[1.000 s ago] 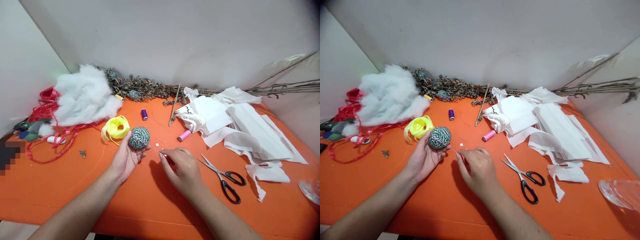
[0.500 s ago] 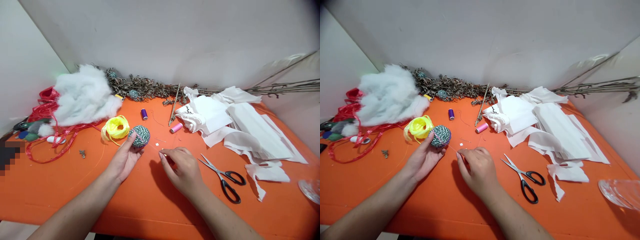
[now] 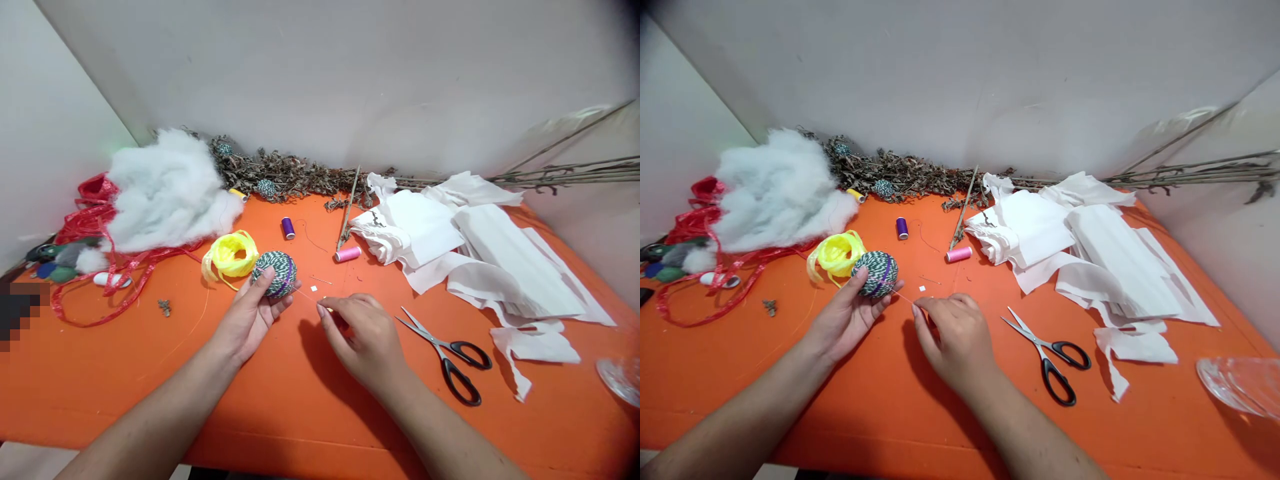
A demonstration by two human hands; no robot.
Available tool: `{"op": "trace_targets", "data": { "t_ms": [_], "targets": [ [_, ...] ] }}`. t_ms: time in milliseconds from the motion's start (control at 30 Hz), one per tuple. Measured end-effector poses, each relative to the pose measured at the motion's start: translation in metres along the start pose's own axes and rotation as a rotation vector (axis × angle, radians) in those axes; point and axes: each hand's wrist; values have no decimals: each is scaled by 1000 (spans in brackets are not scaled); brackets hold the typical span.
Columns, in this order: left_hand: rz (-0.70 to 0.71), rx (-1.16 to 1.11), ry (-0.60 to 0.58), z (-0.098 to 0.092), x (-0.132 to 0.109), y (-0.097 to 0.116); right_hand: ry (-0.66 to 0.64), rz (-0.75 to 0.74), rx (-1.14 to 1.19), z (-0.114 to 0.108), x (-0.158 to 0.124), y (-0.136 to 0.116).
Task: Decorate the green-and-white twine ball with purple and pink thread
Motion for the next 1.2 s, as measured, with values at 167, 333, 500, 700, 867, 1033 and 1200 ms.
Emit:
{"op": "trace_targets", "data": {
  "t_ms": [167,333,500,700,867,1033,1200],
  "targets": [
    [-29,-18,54,2,2,2,-10,8,-2,1,0,1],
    [-26,-30,-9,1,0,4,-15,11,-7,0,-1,2],
    [-24,8,12,-2,0,3,-3,12,-13,0,-1,2],
    [73,33,26,-6,4,-1,-2,10,-6,2,-1,1],
    [126,87,64,-7,5,-1,13,-1,-11,0,0,0],
    [132,96,102,-7,6,-1,20,-2,-15,-1,0,-1],
    [106,94,45,-6,5,-1,7,2,-20,-1,-1,0]
  ]
}}
Point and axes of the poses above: each hand's wrist, its own x-axis towards the middle knuckle, its own z-axis out of the palm, y = z × x, and after that the axes turned 6 degrees about z, right-handed
